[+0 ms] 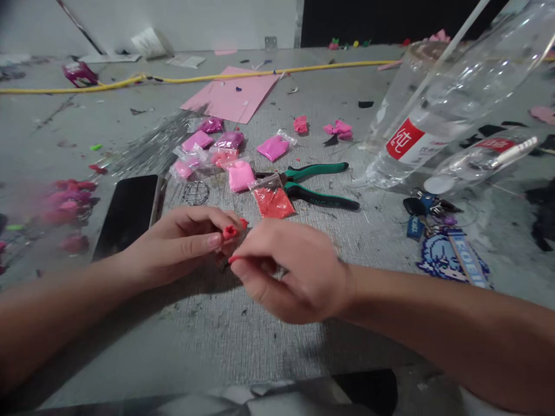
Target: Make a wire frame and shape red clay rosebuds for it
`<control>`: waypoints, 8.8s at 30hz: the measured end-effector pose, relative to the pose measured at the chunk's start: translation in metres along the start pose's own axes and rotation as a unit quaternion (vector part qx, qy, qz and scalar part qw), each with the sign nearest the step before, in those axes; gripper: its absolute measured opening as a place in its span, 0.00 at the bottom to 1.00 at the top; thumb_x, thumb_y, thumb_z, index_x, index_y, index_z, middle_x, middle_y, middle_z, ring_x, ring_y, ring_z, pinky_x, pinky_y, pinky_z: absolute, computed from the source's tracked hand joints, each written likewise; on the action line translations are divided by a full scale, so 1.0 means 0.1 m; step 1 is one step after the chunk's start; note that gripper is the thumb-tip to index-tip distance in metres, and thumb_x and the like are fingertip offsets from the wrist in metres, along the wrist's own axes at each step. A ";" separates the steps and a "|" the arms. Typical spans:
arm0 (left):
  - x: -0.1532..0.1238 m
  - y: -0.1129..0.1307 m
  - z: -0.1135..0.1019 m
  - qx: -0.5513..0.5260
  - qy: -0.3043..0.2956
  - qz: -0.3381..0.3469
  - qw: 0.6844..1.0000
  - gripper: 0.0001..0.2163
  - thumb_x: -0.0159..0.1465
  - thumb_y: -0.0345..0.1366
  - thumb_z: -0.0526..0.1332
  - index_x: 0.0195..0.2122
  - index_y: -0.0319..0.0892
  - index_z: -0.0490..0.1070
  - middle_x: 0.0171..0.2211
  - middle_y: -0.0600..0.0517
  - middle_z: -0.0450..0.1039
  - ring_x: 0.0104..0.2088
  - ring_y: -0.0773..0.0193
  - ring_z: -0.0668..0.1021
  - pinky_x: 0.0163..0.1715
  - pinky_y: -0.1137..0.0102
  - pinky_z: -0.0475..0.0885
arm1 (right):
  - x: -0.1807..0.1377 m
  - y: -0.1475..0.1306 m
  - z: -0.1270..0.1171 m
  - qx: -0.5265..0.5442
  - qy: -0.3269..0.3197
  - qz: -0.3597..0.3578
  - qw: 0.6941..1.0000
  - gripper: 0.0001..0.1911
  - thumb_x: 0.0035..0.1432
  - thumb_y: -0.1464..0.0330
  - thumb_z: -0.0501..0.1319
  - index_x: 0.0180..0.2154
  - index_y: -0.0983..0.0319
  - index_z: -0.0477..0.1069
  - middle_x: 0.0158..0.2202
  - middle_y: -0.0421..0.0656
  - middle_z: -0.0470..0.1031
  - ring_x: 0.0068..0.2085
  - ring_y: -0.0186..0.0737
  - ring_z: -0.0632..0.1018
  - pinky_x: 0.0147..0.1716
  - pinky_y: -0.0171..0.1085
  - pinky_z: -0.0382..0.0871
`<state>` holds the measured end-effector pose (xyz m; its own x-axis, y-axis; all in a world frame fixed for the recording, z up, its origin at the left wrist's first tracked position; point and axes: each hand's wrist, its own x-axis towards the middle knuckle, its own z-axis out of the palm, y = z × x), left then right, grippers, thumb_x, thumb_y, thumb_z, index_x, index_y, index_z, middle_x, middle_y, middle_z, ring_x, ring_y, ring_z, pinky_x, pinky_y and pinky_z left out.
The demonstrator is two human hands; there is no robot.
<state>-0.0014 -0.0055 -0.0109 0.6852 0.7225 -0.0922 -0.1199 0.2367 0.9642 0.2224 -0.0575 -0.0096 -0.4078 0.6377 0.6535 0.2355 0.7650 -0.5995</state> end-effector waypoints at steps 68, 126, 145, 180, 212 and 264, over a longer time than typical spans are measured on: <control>-0.05 0.05 0.08 -0.041 -0.040 -0.001 0.998 0.05 0.62 0.23 0.71 0.39 0.37 0.84 0.33 0.50 0.85 0.29 0.70 0.83 0.31 0.79 0.81 | 0.00 -0.07 0.06 -0.076 -0.002 0.030 0.997 0.05 0.63 0.75 0.63 0.36 0.59 0.70 0.27 0.37 0.75 0.27 0.31 0.74 0.28 0.32 0.71; -0.05 0.11 0.00 0.314 -0.111 0.273 0.902 0.09 0.68 0.26 0.65 0.49 0.36 0.79 0.41 0.43 0.83 0.41 0.61 0.84 0.43 0.70 0.80 | -0.05 0.03 0.13 0.040 0.041 0.108 0.993 0.11 0.62 0.68 0.69 0.34 0.59 0.67 0.29 0.37 0.74 0.28 0.32 0.75 0.30 0.35 0.70; -0.01 0.08 -0.02 0.364 -0.108 0.287 0.879 0.06 0.71 0.34 0.65 0.47 0.38 0.77 0.38 0.46 0.82 0.38 0.64 0.82 0.41 0.72 0.77 | -0.04 0.15 0.08 0.058 0.006 0.055 0.997 0.11 0.63 0.70 0.72 0.36 0.61 0.70 0.29 0.38 0.75 0.29 0.30 0.75 0.31 0.33 0.69; -0.04 0.10 0.00 0.462 -0.062 0.293 0.835 0.07 0.72 0.33 0.61 0.50 0.41 0.74 0.38 0.47 0.81 0.37 0.63 0.82 0.39 0.70 0.78 | -0.05 0.19 0.11 0.047 0.028 0.074 0.996 0.08 0.64 0.71 0.70 0.39 0.58 0.71 0.34 0.39 0.76 0.34 0.35 0.77 0.33 0.36 0.72; 0.04 -0.17 -0.16 0.655 -0.047 0.245 0.713 0.10 0.74 0.38 0.60 0.46 0.39 0.78 0.40 0.45 0.79 0.41 0.58 0.81 0.43 0.65 0.78 | -0.05 0.34 0.18 0.142 0.141 0.310 0.929 0.08 0.65 0.66 0.68 0.41 0.60 0.70 0.32 0.37 0.74 0.29 0.32 0.74 0.25 0.33 0.68; -0.04 0.38 -0.43 0.696 -0.126 0.012 0.707 0.13 0.65 0.47 0.68 0.39 0.43 0.73 0.41 0.48 0.75 0.41 0.56 0.77 0.38 0.67 0.68 | -0.04 0.23 0.17 0.041 -0.003 0.237 0.971 0.07 0.61 0.69 0.70 0.42 0.60 0.79 0.36 0.43 0.84 0.30 0.35 0.82 0.29 0.34 0.79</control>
<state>-0.0397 0.0292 0.0155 0.8223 0.5348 -0.1943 0.5690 -0.7685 0.2927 0.2140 -0.0440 -0.0335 -0.2759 0.9153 0.2935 0.3266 0.3765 -0.8670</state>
